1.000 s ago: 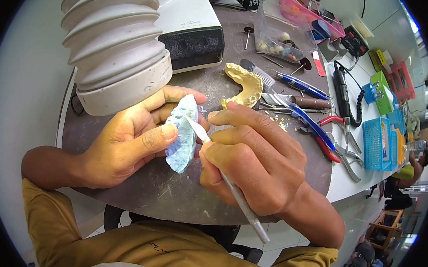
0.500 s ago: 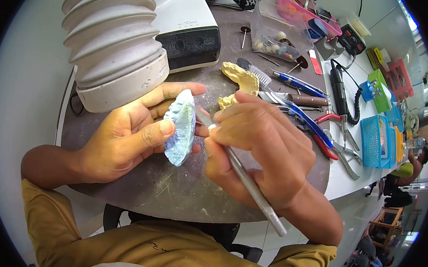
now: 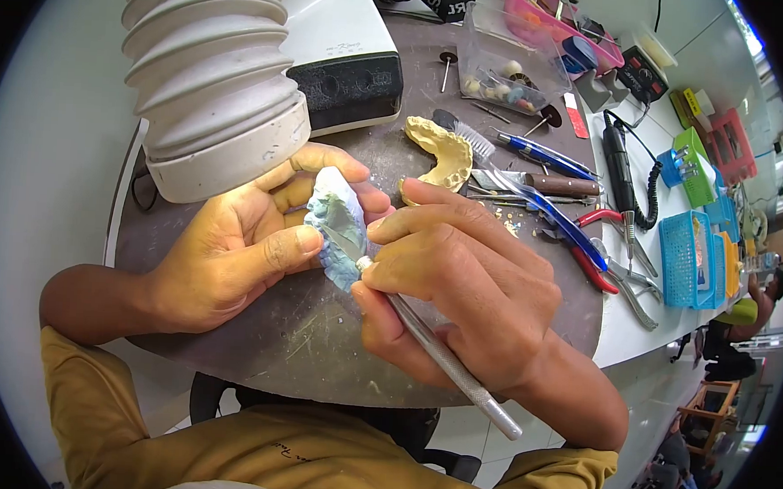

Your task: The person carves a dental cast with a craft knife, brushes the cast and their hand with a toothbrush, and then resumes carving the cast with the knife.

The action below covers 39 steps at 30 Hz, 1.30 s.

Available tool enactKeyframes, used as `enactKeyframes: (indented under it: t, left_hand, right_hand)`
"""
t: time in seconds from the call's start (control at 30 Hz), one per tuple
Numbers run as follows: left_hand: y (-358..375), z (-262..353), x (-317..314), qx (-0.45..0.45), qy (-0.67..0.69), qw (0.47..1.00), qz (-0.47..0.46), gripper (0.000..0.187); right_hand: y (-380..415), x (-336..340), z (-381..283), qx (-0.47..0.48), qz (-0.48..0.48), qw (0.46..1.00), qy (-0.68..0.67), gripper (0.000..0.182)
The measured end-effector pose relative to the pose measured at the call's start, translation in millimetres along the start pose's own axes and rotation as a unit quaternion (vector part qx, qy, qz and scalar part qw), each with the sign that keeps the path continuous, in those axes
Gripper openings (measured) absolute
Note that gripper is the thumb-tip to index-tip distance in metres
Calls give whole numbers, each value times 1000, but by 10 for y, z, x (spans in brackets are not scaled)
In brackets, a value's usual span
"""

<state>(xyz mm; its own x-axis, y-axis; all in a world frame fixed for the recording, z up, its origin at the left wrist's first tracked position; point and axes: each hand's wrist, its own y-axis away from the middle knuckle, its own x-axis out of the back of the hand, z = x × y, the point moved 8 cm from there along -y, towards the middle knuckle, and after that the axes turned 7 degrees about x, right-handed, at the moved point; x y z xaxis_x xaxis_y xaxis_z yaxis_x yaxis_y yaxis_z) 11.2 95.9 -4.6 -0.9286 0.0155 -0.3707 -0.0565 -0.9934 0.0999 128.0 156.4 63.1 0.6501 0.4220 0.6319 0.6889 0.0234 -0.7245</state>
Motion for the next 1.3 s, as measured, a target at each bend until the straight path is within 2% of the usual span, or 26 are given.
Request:
enactKeyframes:
  t: [0.17,0.23,0.33,0.5,0.6,0.63,0.7,0.8,1.3]
  left_hand:
    - [1,-16,-8,1,20,1000,-9,47]
    - [-9,-16,10,-39,-5,999,2,46]
    - [-13,-7,28,-50,-36,998,0,44]
    - [-10,-18,16,-40,-7,999,16,41]
    - [-13,-25,12,-38,1,999,20,40]
    - [-13,-30,9,-38,3,999,18,40]
    - [-13,-31,4,-34,7,999,16,40]
    - [-4,-41,-11,-26,19,999,11,40]
    - [-7,-61,4,-4,29,1000,9,39]
  right_hand:
    - [-4,-18,15,9,0,1000,-1,16]
    - [-7,-21,24,10,1,1000,-2,16]
    - [-13,-39,29,8,-3,1000,-8,14]
    - [21,-39,118,-53,33,997,-52,16]
    - [49,-19,114,-50,57,995,-66,16]
    - [47,-4,114,-50,56,995,-67,16]
    - [29,-37,67,-25,-5,998,-51,11]
    - [36,-41,59,-21,-18,998,-52,12]
    - [23,-46,51,-20,-13,999,-30,12]
